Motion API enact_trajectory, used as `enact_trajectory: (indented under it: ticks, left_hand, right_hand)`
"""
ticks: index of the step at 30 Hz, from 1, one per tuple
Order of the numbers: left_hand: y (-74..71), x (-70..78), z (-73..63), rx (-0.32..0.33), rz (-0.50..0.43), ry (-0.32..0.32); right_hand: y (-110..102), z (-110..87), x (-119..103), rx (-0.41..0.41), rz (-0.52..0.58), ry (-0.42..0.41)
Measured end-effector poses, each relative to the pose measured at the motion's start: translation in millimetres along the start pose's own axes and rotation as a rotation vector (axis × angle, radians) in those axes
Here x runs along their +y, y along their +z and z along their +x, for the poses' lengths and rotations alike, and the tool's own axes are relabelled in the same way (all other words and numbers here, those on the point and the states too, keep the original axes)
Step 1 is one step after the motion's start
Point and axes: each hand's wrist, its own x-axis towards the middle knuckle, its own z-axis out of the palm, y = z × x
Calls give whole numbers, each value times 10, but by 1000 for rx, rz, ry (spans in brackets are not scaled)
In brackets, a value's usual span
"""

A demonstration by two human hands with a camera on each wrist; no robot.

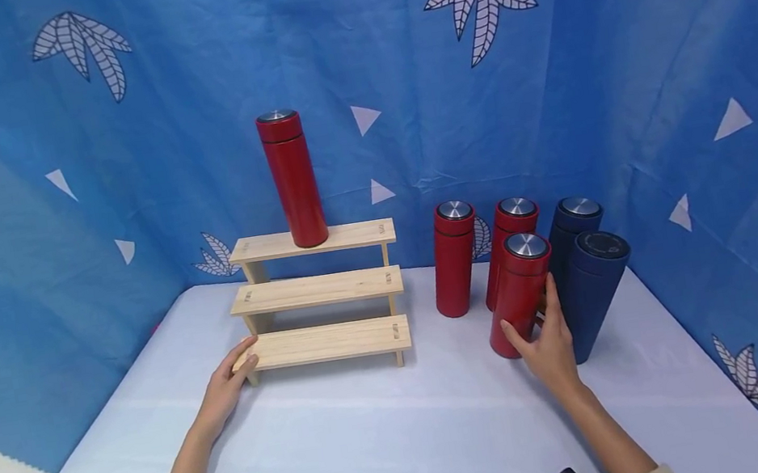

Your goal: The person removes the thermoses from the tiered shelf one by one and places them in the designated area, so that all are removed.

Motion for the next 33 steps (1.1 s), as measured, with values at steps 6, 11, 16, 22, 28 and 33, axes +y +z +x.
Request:
enact_trajectory:
  ticks: [6,11,16,22,28,33]
  left_hand:
    - [10,21,-8,3,4,-13]
    - [12,18,-7,3,8,-17]
    - [12,23,-9,2,4,-21]
    - [5,-42,26,2,11,-29]
    - [2,-295,151,10,23,-35]
    - [0,-213,125,3,1,-39]
  right_hand:
    - [-12,2,5,5,-24,-14]
    - [-23,6,6,3,-28,-27]
    - [-24,7,8,-6,-17,-30]
    - [-29,8,16,-16,-19,-21]
    - [-31,11,9,-11,-38,-25]
    - [-41,8,-14,-2,-55,-44]
